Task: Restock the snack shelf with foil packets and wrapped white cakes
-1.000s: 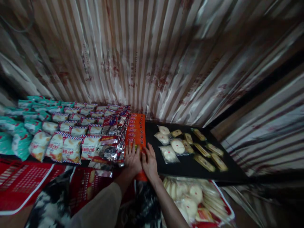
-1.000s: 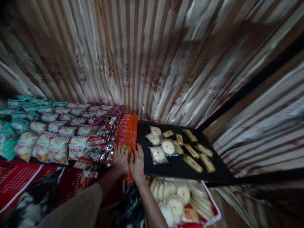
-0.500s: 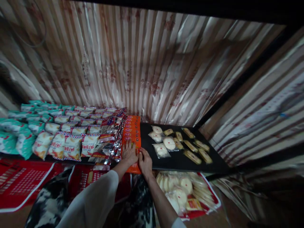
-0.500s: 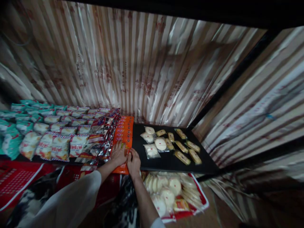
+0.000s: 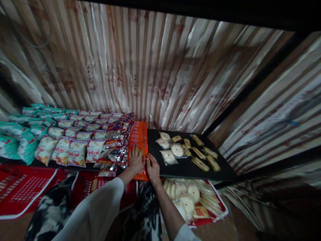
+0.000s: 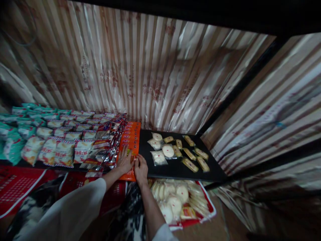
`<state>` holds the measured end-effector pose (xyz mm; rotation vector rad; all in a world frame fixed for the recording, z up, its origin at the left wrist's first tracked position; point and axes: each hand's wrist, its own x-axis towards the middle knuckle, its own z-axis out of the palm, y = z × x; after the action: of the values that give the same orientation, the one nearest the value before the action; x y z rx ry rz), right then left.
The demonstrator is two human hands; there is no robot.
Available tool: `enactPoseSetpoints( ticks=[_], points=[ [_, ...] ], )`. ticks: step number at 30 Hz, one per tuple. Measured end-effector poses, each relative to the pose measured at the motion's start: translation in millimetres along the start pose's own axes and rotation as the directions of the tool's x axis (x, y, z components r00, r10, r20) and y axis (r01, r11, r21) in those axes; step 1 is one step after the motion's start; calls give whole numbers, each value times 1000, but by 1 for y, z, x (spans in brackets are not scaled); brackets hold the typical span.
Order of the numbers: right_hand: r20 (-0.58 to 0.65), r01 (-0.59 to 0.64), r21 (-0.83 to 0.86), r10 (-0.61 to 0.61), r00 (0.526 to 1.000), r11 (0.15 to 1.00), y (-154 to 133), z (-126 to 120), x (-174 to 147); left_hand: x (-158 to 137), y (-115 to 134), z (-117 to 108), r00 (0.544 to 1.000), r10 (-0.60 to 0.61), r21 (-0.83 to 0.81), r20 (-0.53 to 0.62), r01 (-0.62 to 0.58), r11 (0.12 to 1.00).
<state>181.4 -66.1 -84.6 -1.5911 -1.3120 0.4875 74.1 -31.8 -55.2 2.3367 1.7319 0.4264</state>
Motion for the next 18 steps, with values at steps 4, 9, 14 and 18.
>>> enactPoseSetpoints(
  ticks=[4, 9, 14, 18],
  points=[
    [7, -37, -24, 37, 999, 999, 2, 1, 2, -3, -2, 8, 999, 22, 16, -30, -21, 1000],
    [95, 12, -114, -1, 995, 993, 6, 5, 16, -5, -4, 15, 999, 37, 37, -39, -36, 999],
    [144, 52, -190, -25, 989, 980, 12, 13, 33, -7, -5, 17, 998, 47, 60, -44, -45, 997],
    [77, 79, -185, -66, 995, 980, 19, 19, 35, -8, -4, 17, 998, 50, 57, -46, -48, 997]
  ],
)
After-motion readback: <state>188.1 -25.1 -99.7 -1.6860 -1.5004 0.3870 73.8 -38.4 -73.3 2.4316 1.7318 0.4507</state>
